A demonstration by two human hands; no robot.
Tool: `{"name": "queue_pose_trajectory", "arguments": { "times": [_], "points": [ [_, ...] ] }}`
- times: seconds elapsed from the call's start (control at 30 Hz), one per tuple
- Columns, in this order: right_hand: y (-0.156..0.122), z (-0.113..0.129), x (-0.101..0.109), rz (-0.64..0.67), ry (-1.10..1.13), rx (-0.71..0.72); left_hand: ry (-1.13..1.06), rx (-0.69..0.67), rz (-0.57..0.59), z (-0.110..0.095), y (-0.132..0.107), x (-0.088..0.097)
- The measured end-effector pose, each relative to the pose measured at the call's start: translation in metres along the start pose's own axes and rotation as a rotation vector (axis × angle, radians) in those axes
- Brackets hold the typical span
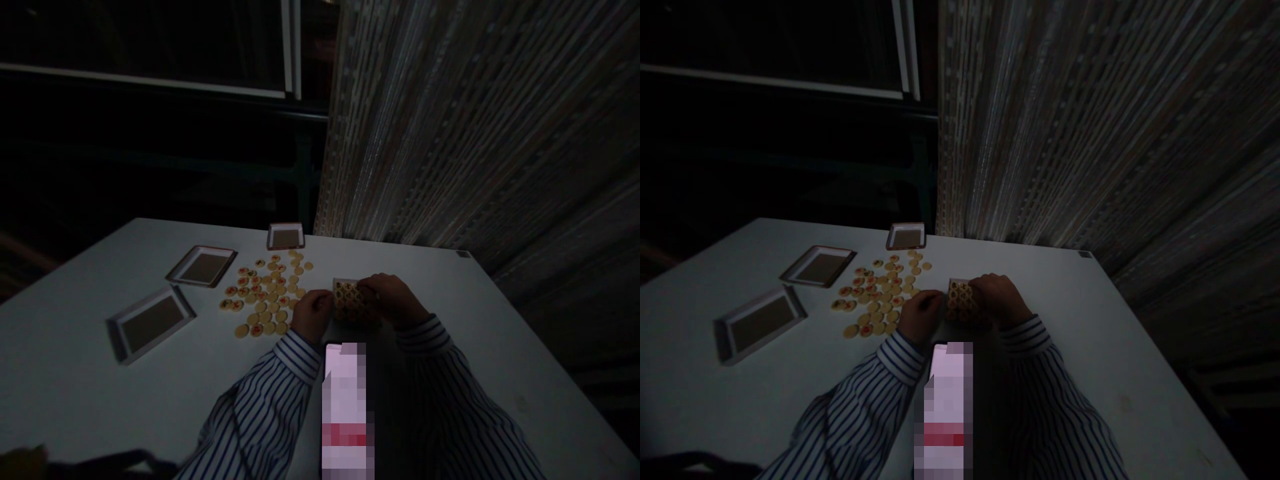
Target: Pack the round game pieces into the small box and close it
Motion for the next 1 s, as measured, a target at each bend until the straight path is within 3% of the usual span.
{"name": "queue_pose_trajectory", "arguments": {
  "times": [0.5,0.73,1.0],
  "points": [
    [0.0,0.012,0.006,-0.011,-0.026,0.012,0.009,-0.091,0.036,-0.01,-0.002,0.024],
    [0.005,0.023,0.0,0.015,-0.082,0.018,0.082,-0.125,0.017,-0.006,0.006,0.057],
    [0.017,0.047,0.007,0.043,-0.093,0.034,0.283,-0.143,-0.036,0.022,0.024,0.107]
  ]
}}
Point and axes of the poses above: each hand's wrist, its own y-axis towards the middle knuckle, its own x-axis out of the back of the hand, z = x × y, the point moved 5 cm from there along y, towards the middle knuckle, and after that the axes turned 1 degree about -z, right-handed, at the moved point
